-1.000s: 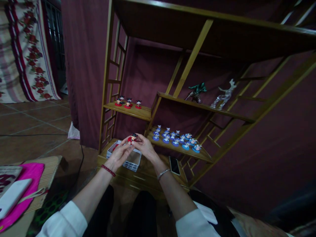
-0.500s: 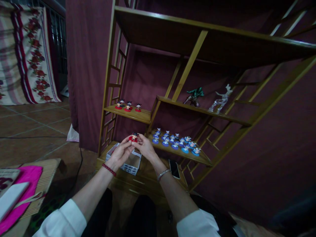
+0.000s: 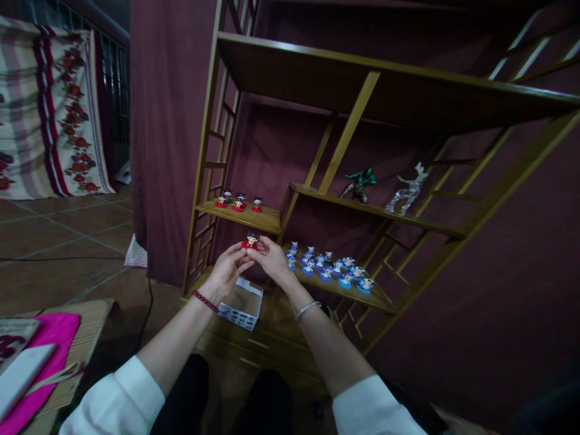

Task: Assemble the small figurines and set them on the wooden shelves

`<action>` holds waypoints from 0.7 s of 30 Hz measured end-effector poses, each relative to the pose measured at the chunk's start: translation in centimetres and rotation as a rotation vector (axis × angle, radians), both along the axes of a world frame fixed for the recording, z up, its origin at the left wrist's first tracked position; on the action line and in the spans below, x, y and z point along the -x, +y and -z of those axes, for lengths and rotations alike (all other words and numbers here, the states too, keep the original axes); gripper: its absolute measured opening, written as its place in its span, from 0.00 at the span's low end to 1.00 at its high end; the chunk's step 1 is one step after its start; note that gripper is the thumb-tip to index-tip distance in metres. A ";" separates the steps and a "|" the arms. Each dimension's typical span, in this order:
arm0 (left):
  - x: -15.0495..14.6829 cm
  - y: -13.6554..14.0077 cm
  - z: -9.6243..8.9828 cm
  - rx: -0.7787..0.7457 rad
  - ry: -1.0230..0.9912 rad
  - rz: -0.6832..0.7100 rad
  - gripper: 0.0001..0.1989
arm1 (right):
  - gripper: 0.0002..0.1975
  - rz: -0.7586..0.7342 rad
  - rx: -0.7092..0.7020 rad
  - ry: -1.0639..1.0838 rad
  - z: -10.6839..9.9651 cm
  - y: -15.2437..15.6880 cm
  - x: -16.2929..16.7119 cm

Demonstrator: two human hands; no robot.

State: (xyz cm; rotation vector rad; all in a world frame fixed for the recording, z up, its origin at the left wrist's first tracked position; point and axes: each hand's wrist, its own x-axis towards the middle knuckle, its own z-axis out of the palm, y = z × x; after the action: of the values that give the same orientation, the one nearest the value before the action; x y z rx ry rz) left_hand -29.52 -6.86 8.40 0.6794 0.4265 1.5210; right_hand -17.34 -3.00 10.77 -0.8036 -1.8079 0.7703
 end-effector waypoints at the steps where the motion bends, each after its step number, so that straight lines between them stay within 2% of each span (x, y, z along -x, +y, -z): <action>1: 0.0 0.2 -0.4 -0.007 0.013 -0.017 0.10 | 0.17 0.006 -0.012 0.010 -0.4 0.2 0.1; 4: -0.1 1.0 -1.7 -0.031 0.090 -0.086 0.09 | 0.18 0.031 -0.030 0.026 -1.6 1.0 0.5; 7: 0.1 2.5 -2.9 -0.092 0.241 -0.230 0.09 | 0.20 0.053 -0.061 0.024 -3.0 2.4 0.8; 11: 1.2 4.8 -3.9 -0.250 0.641 -0.566 0.10 | 0.22 0.117 -0.098 0.005 -4.8 4.9 1.2; 13: 1.9 5.7 -4.3 -0.374 0.839 -0.667 0.12 | 0.24 0.160 -0.099 -0.006 -5.3 6.2 1.3; 17: 3.0 7.3 -4.4 -0.576 1.004 -0.651 0.13 | 0.27 0.280 -0.111 -0.091 -5.9 8.7 1.6; 21: 3.4 9.1 -4.2 -0.558 0.943 -0.558 0.11 | 0.29 0.378 -0.078 -0.225 -6.0 10.9 1.3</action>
State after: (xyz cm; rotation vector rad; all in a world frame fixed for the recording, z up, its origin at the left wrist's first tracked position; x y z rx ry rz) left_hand -32.88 2.23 12.65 1.8564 0.9671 1.7781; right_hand -18.68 7.85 16.74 -1.1746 -1.7925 0.3729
